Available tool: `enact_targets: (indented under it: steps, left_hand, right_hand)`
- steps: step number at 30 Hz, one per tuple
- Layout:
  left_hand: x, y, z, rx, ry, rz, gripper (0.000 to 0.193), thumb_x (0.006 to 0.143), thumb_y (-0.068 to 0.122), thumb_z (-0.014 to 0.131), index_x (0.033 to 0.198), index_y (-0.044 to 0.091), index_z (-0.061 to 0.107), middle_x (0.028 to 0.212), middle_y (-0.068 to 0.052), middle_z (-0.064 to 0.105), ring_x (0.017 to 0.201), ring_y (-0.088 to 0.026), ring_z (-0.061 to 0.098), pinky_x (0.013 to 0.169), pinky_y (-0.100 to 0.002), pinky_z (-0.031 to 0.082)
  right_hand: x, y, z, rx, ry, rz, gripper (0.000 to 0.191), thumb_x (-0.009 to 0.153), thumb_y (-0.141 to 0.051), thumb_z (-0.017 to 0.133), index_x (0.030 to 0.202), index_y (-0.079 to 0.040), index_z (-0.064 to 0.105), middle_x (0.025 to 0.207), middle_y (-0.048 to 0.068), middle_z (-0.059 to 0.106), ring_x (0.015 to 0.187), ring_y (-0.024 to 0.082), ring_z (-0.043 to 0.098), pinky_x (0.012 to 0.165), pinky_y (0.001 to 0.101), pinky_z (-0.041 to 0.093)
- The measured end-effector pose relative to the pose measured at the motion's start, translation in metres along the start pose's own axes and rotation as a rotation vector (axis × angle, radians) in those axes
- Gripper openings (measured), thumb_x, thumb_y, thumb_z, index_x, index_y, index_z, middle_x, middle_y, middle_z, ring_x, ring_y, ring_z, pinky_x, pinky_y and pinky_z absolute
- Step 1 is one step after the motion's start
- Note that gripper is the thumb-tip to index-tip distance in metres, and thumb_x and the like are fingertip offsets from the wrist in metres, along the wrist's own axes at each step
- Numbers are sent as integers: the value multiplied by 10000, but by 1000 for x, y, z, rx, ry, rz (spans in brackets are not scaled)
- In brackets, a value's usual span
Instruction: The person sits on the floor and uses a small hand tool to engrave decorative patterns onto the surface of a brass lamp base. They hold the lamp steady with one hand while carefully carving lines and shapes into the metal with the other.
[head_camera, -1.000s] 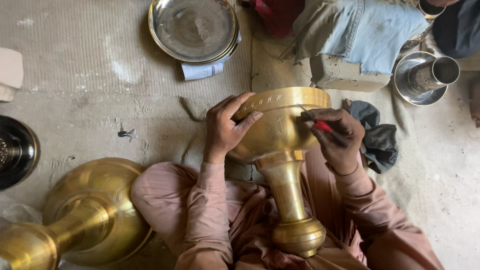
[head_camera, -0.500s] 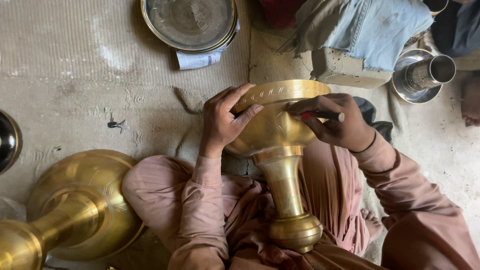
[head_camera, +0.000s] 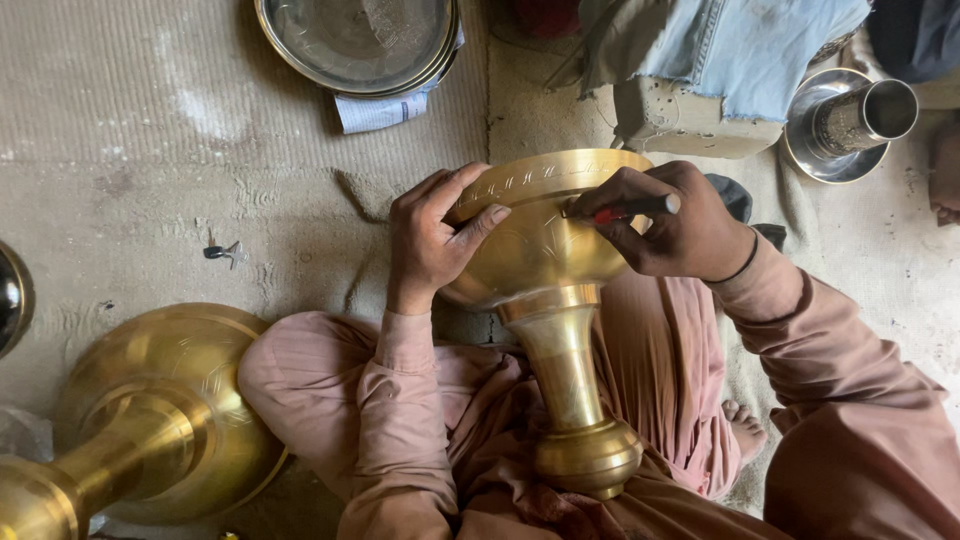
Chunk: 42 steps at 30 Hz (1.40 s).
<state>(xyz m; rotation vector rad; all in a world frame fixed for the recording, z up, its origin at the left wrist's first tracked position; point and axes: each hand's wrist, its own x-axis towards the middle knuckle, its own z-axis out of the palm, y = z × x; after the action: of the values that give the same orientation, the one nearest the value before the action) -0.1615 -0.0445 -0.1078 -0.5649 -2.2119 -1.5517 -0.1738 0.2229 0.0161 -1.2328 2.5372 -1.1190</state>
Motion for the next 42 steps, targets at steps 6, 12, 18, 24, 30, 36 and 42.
enact_targets:
  steps: [6, 12, 18, 24, 30, 36, 42]
  left_hand:
    - [0, 1, 2, 1, -2, -20, 488, 987, 431, 751, 1250, 22, 708, 1013, -119, 778, 877, -209, 783, 777, -327, 634]
    - [-1, 7, -1, 3, -2, -26, 498, 977, 433, 752, 1251, 19, 709, 1020, -121, 776, 879, -216, 781, 772, -334, 630]
    - [-1, 11, -6, -12, 14, -21, 485, 979, 422, 762, 1244, 21, 706, 1058, -130, 775, 915, -225, 784, 800, -324, 630]
    - [-3, 10, -7, 11, 9, -41, 503, 952, 417, 779, 1235, 8, 712, 1050, -136, 772, 905, -230, 771, 793, -331, 612]
    - [-4, 1, -8, 15, 19, -27, 495, 974, 445, 753, 1239, 30, 705, 1055, -125, 775, 911, -218, 778, 811, -328, 631]
    - [-3, 3, -6, 20, 25, -35, 490, 975, 449, 747, 1229, 32, 707, 1043, -122, 777, 924, -231, 782, 812, -339, 632]
    - [0, 17, -6, 28, 31, -60, 463, 967, 419, 764, 1215, 30, 716, 1040, -124, 773, 915, -244, 778, 806, -348, 617]
  right_hand:
    - [-13, 7, -1, 18, 27, -7, 214, 875, 49, 681, 1082, -8, 680, 1022, 112, 782, 838, 199, 784, 720, 277, 610]
    - [-28, 10, 5, 72, 68, 44, 166, 878, 24, 699, 1040, -8, 680, 975, 114, 784, 825, 186, 784, 723, 275, 604]
    - [-21, -1, 13, 137, 145, -106, 140, 934, 57, 656, 1052, -18, 650, 1116, 145, 765, 1028, 267, 785, 905, 332, 633]
    - [-9, -8, 17, 58, 131, -65, 135, 905, 65, 705, 1015, 5, 656, 1084, 144, 777, 956, 252, 794, 840, 299, 618]
    - [-17, -6, 26, 109, 293, -55, 112, 946, 50, 713, 1013, 2, 637, 1113, 157, 760, 1011, 254, 784, 861, 326, 639]
    - [-45, -9, 64, 67, 689, 121, 133, 975, 72, 743, 970, 30, 616, 938, 147, 730, 808, 201, 731, 886, 363, 572]
    - [-44, -11, 100, 456, 729, 114, 113, 1002, 51, 689, 982, 3, 589, 962, 112, 740, 840, 117, 730, 767, 258, 615]
